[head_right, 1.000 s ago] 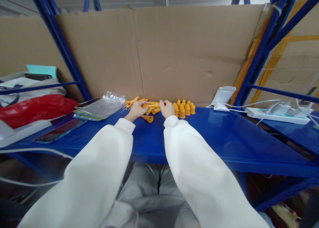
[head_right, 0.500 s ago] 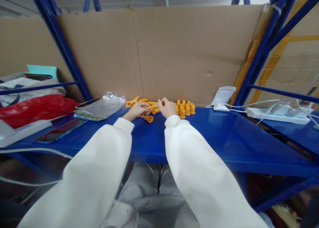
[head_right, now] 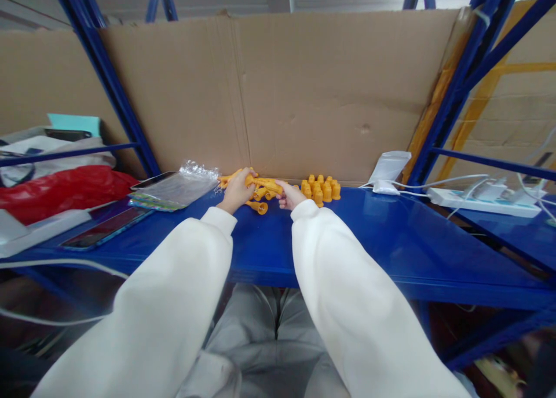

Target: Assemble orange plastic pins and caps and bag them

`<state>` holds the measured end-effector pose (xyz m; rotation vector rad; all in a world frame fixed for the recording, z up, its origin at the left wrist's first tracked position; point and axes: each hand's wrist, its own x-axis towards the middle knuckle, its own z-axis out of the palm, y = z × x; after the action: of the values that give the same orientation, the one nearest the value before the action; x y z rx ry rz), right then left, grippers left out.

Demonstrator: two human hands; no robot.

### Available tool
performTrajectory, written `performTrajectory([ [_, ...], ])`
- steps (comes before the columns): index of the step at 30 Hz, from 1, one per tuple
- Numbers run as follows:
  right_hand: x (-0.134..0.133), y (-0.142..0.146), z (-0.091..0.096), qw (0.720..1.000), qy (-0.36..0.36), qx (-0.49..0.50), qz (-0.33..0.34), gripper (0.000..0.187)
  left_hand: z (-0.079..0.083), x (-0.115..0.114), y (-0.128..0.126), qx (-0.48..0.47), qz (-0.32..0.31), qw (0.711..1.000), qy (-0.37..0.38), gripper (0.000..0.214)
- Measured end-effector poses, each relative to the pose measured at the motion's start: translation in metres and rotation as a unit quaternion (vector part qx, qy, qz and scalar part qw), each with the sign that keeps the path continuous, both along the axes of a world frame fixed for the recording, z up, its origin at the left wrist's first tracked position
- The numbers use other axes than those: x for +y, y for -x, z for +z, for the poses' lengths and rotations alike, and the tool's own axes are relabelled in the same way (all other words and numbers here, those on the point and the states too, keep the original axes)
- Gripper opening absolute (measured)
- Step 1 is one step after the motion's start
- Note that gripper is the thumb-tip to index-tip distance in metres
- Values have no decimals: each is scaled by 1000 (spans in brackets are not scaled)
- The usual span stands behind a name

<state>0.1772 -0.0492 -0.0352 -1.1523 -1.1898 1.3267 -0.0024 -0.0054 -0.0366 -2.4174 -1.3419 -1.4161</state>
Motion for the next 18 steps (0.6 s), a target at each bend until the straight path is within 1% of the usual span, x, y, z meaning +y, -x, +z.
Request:
performTrajectory([
  [1,-3,2,3,1000,13,15,-3,30,0,0,-1,-2,3,1000,3,29],
  [3,-7,6,8,999,13,36,-36,30,0,0,-2,-6,7,1000,10,29],
  [5,-10,9,11,996,-11,41,-73,32,1,0,-3,-14,11,1000,17,30],
  [9,-12,14,12,990,-66,22,-120,34,2,1,-3,-45,9,998,32,28],
  [14,-5,16,8,974,-135,-58,-170,39,4,2,0,-95,-28,993,58,26],
  [16,1,14,6,960,-179,-104,-186,41,5,2,0,-111,-47,990,67,24],
  [18,6,11,4,940,-230,-149,-204,43,7,3,0,-125,-62,987,76,22],
])
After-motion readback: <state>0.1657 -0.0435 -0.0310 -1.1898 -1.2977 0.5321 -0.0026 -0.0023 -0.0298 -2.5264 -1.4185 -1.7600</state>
